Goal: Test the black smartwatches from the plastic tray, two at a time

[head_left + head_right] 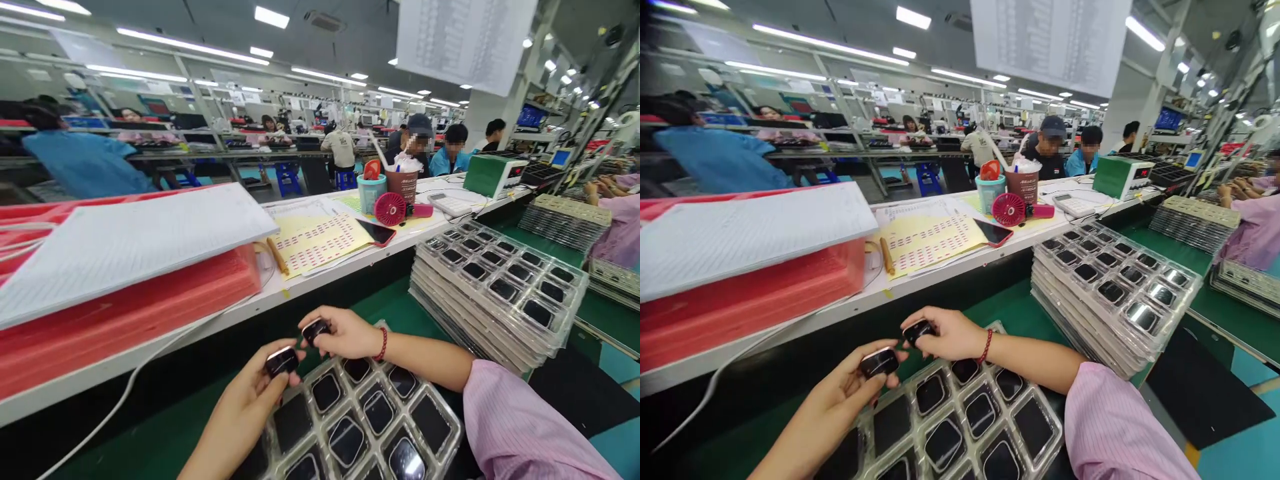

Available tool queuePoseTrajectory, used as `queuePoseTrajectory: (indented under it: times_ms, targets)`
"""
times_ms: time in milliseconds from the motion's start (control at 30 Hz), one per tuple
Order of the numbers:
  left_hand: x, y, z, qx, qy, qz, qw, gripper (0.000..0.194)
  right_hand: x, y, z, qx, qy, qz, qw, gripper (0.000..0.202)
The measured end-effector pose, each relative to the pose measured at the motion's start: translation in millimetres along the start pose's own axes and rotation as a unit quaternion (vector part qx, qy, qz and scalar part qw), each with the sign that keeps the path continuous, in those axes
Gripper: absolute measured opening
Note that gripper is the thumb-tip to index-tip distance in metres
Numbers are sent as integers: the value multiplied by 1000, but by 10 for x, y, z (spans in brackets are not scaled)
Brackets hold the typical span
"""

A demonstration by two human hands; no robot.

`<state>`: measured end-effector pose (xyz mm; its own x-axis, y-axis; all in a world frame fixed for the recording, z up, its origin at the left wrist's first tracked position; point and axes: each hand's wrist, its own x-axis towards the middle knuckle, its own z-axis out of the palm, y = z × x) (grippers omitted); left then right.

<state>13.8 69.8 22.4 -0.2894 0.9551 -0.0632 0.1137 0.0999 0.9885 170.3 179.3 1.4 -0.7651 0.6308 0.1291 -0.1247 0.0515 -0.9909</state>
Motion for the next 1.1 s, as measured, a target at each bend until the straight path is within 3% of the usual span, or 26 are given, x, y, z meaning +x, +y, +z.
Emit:
queuePoseTrajectory:
  times_ms: [67, 167, 267, 433, 700, 833, 967, 1100]
  targets:
    - [-26, 10, 24, -9, -6, 15, 1000, 50, -28, -3, -1, -5, -1, -13, 1000, 35]
    - [-49, 3, 44, -10, -25, 24, 999, 40, -57, -11, -19, -21, -22, -3, 1000, 21]
    - [-46, -34, 42, -45, -40, 20, 998, 45, -64, -6, -45, -42, -18, -12, 999, 24]
    - [-45, -60, 35, -68, -39, 26, 997, 49, -77, -1, -53, -30, -30, -5, 999, 56]
    - [-62, -57, 36, -41, -39, 45, 997, 30, -78, -22, -76, -28, -36, 6, 999, 38]
    - [-78, -50, 22, -40, -39, 36, 998, 34, -81, 5, -79, -93, -8, -40, 995, 26]
    - [-68, -34, 1, -53, -46, 34, 997, 45, -86, 28, -70, -95, -25, -70, 993, 39]
    - [-50, -33, -17, -24, -20, 54, 998, 34, -91, 32, -74, -51, -70, -46, 995, 46]
